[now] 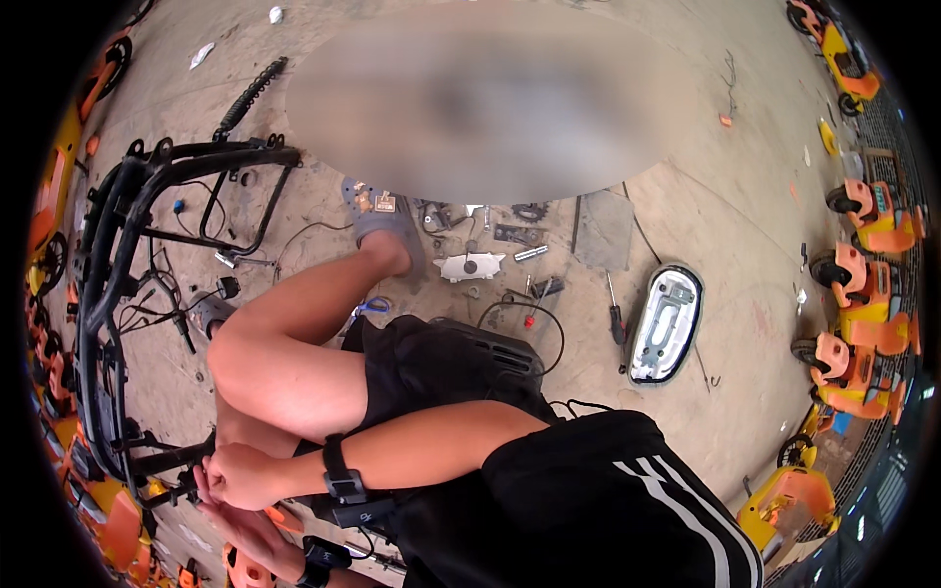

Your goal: The person strips the insulation from a wire using scissors and attaches it to a connector while sitting on the floor.

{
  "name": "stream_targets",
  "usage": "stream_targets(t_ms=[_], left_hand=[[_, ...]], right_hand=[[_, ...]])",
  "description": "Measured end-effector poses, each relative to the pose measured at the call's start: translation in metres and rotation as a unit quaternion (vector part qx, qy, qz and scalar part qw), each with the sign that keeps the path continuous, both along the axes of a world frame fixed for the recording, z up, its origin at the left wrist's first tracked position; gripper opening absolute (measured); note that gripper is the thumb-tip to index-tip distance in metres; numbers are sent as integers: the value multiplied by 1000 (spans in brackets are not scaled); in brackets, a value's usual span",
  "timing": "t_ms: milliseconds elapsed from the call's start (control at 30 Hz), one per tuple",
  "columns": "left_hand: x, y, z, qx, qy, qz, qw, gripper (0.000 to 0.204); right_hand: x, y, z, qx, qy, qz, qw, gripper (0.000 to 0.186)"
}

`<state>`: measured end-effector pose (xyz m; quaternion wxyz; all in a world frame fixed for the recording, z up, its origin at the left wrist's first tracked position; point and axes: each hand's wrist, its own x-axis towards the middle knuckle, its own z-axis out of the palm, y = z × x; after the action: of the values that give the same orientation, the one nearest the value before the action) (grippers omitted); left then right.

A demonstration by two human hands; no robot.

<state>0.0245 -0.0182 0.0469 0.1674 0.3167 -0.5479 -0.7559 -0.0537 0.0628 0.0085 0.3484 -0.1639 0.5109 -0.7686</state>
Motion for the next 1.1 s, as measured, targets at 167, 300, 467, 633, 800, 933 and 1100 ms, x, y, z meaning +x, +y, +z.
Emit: stream_targets(t_ms=[167, 300, 467, 633, 800, 933, 1100], left_hand=[[-1, -7, -6, -104, -38, -33, 993, 52], [-1, -8, -2, -32, 28, -74, 996, 44], [-7, -9, 2, 162, 155, -55, 973, 33], [-27, 22, 1, 173, 179, 10, 969, 25], [-2, 2, -13, 168, 137, 50, 975, 25], [-1, 12, -16, 180, 108, 61, 976, 26], [8, 25, 4, 116, 43, 106, 987, 27]], right_hand=[[3, 3, 1, 38, 3, -46, 998, 13], [-3, 11, 4, 19, 21, -13, 1000, 16], [-21, 68, 28, -6, 127, 31, 991, 16], [-81, 218, 17, 80, 29, -126, 988, 18], [-83, 412, -106, 271, -229, -377, 856, 19], [18, 518, -279, 487, -185, -356, 776, 26], [63, 470, -361, 631, -127, -269, 716, 42]])
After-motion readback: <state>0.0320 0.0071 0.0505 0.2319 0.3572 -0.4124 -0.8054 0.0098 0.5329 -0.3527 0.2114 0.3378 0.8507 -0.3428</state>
